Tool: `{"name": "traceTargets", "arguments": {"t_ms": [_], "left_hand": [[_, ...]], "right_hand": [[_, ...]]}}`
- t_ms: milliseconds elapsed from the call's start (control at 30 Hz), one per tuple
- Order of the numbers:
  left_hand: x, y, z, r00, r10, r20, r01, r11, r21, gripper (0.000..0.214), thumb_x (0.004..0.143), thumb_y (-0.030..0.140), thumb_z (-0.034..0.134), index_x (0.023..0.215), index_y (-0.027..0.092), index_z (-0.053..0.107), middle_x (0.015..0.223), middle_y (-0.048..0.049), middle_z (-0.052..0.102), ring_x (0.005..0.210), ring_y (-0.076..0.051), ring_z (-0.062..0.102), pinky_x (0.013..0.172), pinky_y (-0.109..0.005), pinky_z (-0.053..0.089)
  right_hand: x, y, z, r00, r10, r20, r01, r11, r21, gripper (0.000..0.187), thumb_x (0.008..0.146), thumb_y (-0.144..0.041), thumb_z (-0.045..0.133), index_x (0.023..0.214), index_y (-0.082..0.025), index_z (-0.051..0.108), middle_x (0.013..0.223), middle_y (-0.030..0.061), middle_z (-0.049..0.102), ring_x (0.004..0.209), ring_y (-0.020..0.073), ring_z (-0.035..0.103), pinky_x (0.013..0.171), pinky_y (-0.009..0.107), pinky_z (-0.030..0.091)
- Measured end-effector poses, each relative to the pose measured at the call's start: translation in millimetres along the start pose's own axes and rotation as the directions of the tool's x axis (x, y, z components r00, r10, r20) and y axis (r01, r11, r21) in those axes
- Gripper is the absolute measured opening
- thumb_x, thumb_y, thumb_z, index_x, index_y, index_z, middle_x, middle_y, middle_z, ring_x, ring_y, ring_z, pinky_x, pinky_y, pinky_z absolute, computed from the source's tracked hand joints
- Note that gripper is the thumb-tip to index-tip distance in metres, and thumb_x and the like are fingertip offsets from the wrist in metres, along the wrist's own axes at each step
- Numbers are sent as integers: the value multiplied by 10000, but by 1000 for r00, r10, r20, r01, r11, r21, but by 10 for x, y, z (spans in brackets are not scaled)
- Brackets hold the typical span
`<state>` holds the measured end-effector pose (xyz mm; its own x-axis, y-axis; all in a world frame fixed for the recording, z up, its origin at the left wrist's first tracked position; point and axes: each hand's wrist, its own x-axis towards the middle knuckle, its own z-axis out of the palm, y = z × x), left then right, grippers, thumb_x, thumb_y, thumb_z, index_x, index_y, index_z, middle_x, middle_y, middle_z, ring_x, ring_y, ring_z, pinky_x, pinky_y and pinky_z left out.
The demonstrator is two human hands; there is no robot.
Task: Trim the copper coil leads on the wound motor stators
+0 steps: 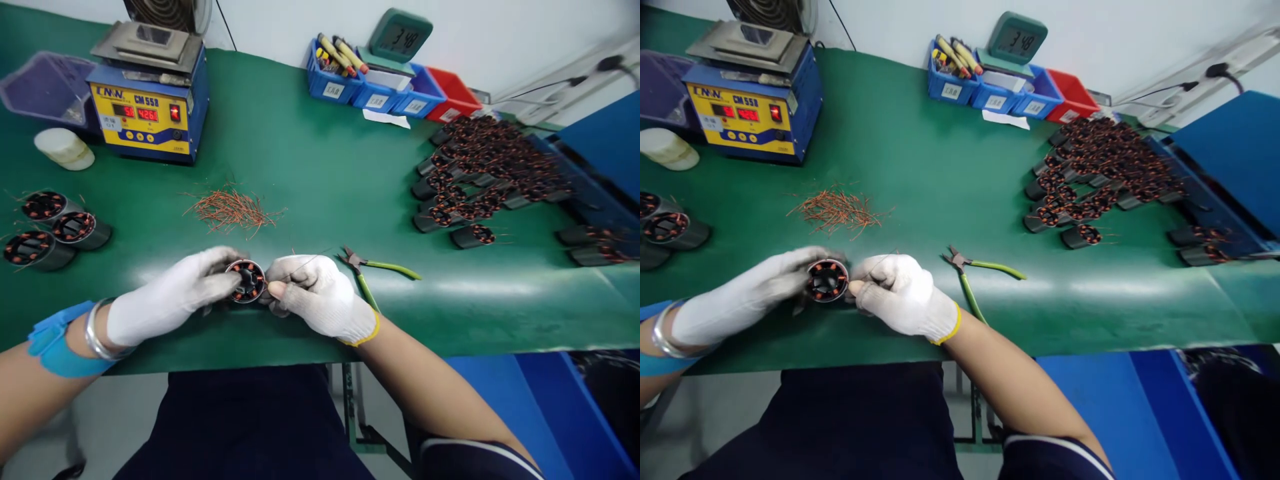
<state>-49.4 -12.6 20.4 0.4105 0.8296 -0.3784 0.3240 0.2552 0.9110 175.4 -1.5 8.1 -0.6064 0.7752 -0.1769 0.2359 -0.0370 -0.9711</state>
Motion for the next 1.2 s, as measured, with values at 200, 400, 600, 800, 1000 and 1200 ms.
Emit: {"name": "traceTargets", "arguments": {"t_ms": [200,400,600,800,1000,1200], "left_hand": [[-59,110,79,983,-121,136,146,970,-192,461,809,391,662,1198,204,499,699,27,618,428,-76,509,375,-174,423],[-198,43,74,896,438,-68,-427,894,138,380,735,148,681,1080,288,607,1313,-63,584,1248,-278,543,946,-381,536],[-234,93,40,644,762,-70,-626,578,524,145,704,149,675,664,225,558,1081,-11,682,949,-194,658,807,-314,572],[-78,74,49,952,-180,247,211,972,-106,465,895,593,394,1002,177,572,627,-21,626,385,-129,514,318,-234,382],[-231,96,148,919,357,-165,-340,932,123,362,733,206,689,1068,272,570,1118,-76,655,883,-204,661,755,-362,583],[-261,79,138,855,436,-280,-368,892,264,225,822,337,586,632,216,576,1087,-91,671,909,-237,651,816,-420,558]], "right_hand": [[-22,0,41,998,59,35,-67,954,293,206,812,-333,610,752,-137,627,619,11,604,500,95,551,470,208,454],[18,76,69,994,94,49,-106,818,566,239,747,-357,708,734,-132,628,644,14,647,448,75,553,426,182,468],[-28,16,38,1000,-21,21,9,895,446,224,793,-359,654,728,-152,600,600,-10,580,448,82,520,419,198,429],[-42,-34,23,939,-338,-68,338,941,-10,198,844,-248,575,661,-175,590,632,17,570,604,121,523,574,260,436],[31,84,100,997,75,-7,-61,868,492,252,765,-393,672,734,-151,607,613,1,600,439,84,505,413,207,424],[20,-4,88,997,-77,6,71,936,346,227,805,-348,637,693,-159,582,594,-7,563,470,85,501,441,207,411]]}}
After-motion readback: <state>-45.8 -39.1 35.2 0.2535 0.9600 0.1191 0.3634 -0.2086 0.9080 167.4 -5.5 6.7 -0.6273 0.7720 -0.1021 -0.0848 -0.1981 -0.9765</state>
